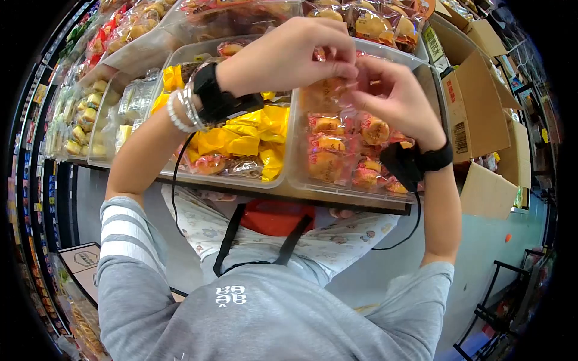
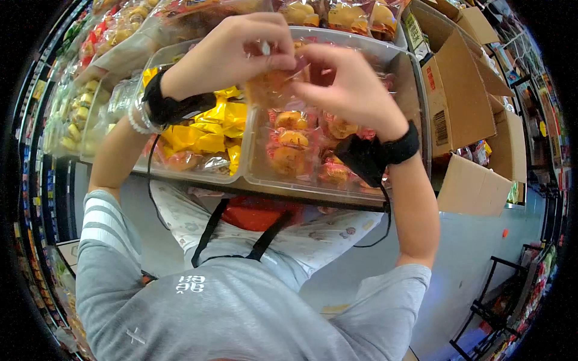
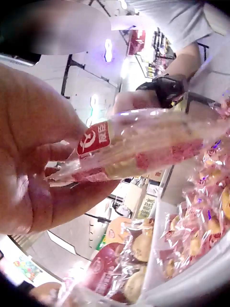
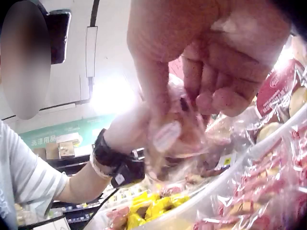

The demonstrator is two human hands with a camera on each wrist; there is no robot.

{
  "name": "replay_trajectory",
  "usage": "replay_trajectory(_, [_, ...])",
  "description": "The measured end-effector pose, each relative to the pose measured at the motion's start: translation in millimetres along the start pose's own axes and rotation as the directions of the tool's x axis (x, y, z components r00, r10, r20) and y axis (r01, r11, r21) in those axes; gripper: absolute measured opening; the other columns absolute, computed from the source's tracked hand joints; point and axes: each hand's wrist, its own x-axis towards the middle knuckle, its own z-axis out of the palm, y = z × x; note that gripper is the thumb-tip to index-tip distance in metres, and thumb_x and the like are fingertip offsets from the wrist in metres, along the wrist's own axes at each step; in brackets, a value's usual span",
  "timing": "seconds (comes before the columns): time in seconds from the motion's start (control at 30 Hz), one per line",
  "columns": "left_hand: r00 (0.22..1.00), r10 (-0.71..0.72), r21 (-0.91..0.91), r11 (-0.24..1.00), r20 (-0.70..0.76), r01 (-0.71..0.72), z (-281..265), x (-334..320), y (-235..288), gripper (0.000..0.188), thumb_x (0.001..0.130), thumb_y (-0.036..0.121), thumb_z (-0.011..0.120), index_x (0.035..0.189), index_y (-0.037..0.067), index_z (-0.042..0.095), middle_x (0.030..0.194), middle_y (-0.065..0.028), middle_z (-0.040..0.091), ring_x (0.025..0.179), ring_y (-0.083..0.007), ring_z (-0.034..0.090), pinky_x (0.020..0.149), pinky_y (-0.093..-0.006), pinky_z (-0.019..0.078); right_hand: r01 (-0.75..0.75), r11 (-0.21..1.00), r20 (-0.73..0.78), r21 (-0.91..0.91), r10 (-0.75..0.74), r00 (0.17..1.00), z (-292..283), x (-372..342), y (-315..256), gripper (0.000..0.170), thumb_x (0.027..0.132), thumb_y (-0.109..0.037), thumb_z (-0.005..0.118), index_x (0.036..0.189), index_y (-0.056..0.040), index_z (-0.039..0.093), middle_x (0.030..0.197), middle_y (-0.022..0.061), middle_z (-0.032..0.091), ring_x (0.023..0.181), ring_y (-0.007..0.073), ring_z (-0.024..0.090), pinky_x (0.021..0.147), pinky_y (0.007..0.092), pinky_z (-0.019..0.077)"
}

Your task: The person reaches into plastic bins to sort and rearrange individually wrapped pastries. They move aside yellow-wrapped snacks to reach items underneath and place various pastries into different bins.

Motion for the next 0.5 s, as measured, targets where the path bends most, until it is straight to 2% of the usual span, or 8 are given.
replay_trajectory(0.07, [0.958,-0.254,-0.3,0.932,-0.137,0.204,19,10,-7,0.022,0.085,0.023,0.067,0.094,0.004,0.065,0.084,-0.0094,0.064,0.076,-0.0162,0.063,0.069,-0.0273,0.0495,0.07,0.993,-0.029,-0.09,-0.073,0.997,-13,-1,-2,0.02,0.077,-0.011,0.066,0.092,0.0016,0.059,0.073,-0.0007,0.052,0.067,0.0041,0.047,0.058,0.0214,0.0408])
replay_trajectory(0.13, [0.971,-0.195,-0.321,0.936,-0.139,0.142,26,21,-13,0.031,0.084,0.029,0.069,0.097,0.002,0.065,0.087,-0.0095,0.067,0.079,-0.0134,0.064,0.072,-0.0266,0.0514,0.021,0.993,0.002,-0.118,-0.021,1.0,-29,-5,-9,0.017,0.076,-0.008,0.067,0.087,0.0003,0.057,0.071,-0.0012,0.053,0.066,0.0048,0.05,0.059,0.0216,0.0424])
replay_trajectory(0.2, [0.964,-0.247,-0.431,0.862,0.102,0.267,27,27,-5,0.032,0.083,0.022,0.071,0.106,0.003,0.062,0.097,-0.0034,0.063,0.086,-0.0124,0.06,0.079,-0.0265,0.0489,-0.133,0.99,0.108,-0.038,0.137,0.985,-52,-11,-13,0.016,0.076,-0.007,0.068,0.084,-0.0006,0.055,0.07,-0.0012,0.054,0.063,0.0047,0.051,0.057,0.0211,0.0425])
replay_trajectory(0.23, [0.968,-0.209,-0.349,0.905,0.138,0.245,31,28,-8,0.039,0.082,0.026,0.072,0.111,0.002,0.061,0.102,-0.0042,0.064,0.088,-0.0122,0.062,0.08,-0.0271,0.0507,-0.203,0.979,0.145,-0.021,0.203,0.968,-64,-16,-10,0.018,0.076,-0.007,0.069,0.082,-0.0011,0.053,0.069,-0.0009,0.056,0.061,0.0043,0.052,0.054,0.0205,0.042])
replay_trajectory(0.33, [0.989,-0.066,-0.269,0.958,0.133,0.1,46,37,-2,0.029,0.08,0.019,0.072,0.102,0.001,0.065,0.09,-0.008,0.068,0.079,-0.0156,0.065,0.07,-0.0309,0.0534,-0.38,0.917,0.258,-0.121,0.399,0.88,-83,-27,-9,0.018,0.075,-0.006,0.07,0.079,-0.0012,0.053,0.069,-0.0003,0.057,0.063,0.0041,0.053,0.056,0.0215,0.0429])
replay_trajectory(0.4, [0.983,-0.069,-0.304,0.945,0.171,0.119,63,41,4,0.024,0.075,0.012,0.073,0.094,-0.001,0.066,0.082,-0.0136,0.067,0.077,-0.0225,0.067,0.069,-0.0316,0.0529,-0.38,0.908,0.344,-0.178,0.42,0.84,-84,-25,-1,0.02,0.071,-0.007,0.072,0.078,-0.0001,0.054,0.07,0.0023,0.058,0.066,0.0094,0.056,0.059,0.0256,0.0454])
replay_trajectory(0.47, [0.948,-0.1,-0.236,0.956,0.303,0.176,76,43,6,0.021,0.073,0.011,0.072,0.09,0.0,0.066,0.083,-0.0146,0.067,0.078,-0.0274,0.066,0.069,-0.0342,0.0526,-0.293,0.803,0.371,-0.519,0.52,0.769,-74,-22,3,0.027,0.067,-0.013,0.076,0.079,0.0018,0.057,0.072,0.0068,0.06,0.068,0.0171,0.059,0.063,0.0299,0.047])
replay_trajectory(0.5, [0.947,-0.1,-0.242,0.954,0.304,0.178,80,41,7,0.021,0.073,0.011,0.072,0.09,0.0,0.066,0.083,-0.0146,0.067,0.078,-0.0274,0.066,0.069,-0.0342,0.0526,-0.27,0.726,0.369,-0.632,0.589,0.719,-69,-18,7,0.031,0.064,-0.017,0.074,0.083,0.0029,0.061,0.08,0.0141,0.064,0.075,0.0276,0.063,0.067,0.0347,0.0494])
